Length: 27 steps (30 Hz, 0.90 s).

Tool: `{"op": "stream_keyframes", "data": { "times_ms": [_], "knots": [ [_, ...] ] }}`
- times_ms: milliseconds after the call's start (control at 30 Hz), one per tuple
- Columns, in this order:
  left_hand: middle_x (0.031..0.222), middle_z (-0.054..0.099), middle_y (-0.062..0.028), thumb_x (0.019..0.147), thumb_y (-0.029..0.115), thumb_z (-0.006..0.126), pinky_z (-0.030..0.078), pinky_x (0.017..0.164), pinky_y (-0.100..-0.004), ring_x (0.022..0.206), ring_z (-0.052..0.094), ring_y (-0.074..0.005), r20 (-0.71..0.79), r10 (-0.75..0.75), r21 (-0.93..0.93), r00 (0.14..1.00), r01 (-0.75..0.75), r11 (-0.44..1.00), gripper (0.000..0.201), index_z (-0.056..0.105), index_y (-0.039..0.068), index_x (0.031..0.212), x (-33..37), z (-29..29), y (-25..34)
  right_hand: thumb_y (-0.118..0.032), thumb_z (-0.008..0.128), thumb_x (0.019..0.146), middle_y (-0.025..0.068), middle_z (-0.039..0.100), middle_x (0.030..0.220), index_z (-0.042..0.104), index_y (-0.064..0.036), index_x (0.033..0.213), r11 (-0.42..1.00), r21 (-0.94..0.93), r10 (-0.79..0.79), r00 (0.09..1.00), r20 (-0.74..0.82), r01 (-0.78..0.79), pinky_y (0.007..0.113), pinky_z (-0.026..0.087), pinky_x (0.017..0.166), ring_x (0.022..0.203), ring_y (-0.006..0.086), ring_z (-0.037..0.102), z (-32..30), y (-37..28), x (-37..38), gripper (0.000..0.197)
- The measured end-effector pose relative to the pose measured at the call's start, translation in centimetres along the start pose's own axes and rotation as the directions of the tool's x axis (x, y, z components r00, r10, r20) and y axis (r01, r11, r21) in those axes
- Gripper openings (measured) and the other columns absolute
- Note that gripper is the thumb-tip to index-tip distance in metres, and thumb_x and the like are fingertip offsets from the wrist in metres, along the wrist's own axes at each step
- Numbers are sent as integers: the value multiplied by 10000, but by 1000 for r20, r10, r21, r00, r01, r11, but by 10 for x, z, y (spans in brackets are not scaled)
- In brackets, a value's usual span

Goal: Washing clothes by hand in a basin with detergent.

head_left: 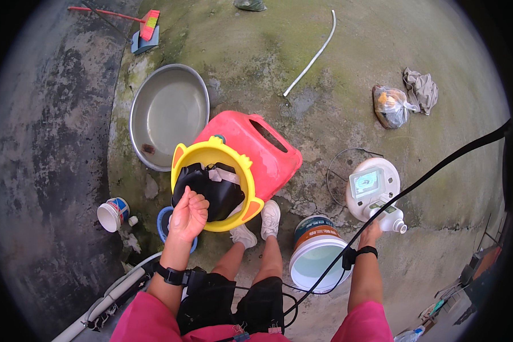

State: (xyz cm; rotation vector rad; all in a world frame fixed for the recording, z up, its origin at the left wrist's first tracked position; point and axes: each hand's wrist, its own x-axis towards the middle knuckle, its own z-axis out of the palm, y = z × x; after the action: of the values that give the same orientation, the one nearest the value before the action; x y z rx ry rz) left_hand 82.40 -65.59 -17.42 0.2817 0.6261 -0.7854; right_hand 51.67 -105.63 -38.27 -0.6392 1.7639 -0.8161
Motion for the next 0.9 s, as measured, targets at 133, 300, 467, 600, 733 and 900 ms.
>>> {"op": "stream_keyframes", "data": {
  "times_ms": [133,300,467,600,733,900],
  "knots": [
    [680,408,0,929,278,371,463,620,-270,654,427,-129,-11,77,-86,997,-78,993,283,452,86,737,-9,1,6,-137,648,713,73,508,920,493,-65,1057,953,-199,249,964,89,-228,280,402,639,796,156,475,-21,-5,-5,384],
    [714,508,-40,911,240,422,496,658,-289,730,513,-182,-22,169,-154,985,-171,973,245,500,56,769,-28,-11,20,-116,545,809,31,522,783,522,-25,966,942,-303,1,904,428,143,222,417,604,676,97,497,31,6,-141,183],
    [745,545,-61,907,226,428,515,687,-304,771,543,-206,-24,229,-246,973,-228,942,256,523,31,770,-43,-34,35,-100,454,863,148,580,941,516,40,1037,646,-130,136,55,989,752,292,433,787,869,215,575,98,11,-332,232],
    [755,564,-78,907,222,427,522,701,-305,770,566,-218,-36,246,-266,969,-247,932,264,522,27,757,-45,-43,34,-312,482,849,253,345,1267,317,-6,1269,26,-105,170,99,981,994,496,299,929,1184,392,323,135,74,-392,545],
    [746,572,-83,900,219,447,522,686,-290,762,573,-215,-108,228,-183,968,-244,952,248,526,36,752,-51,-57,32,-428,550,784,239,99,1382,213,-193,1357,-241,-215,189,263,946,947,610,245,901,1234,462,158,152,102,-422,705],
    [755,559,-73,910,224,423,522,700,-289,778,575,-205,-135,162,-176,978,-185,967,259,524,39,758,-49,-65,28,-432,585,758,160,33,1413,325,-247,1304,-406,-198,246,315,917,892,649,222,905,1261,457,86,166,112,-417,632]
  ]
}}
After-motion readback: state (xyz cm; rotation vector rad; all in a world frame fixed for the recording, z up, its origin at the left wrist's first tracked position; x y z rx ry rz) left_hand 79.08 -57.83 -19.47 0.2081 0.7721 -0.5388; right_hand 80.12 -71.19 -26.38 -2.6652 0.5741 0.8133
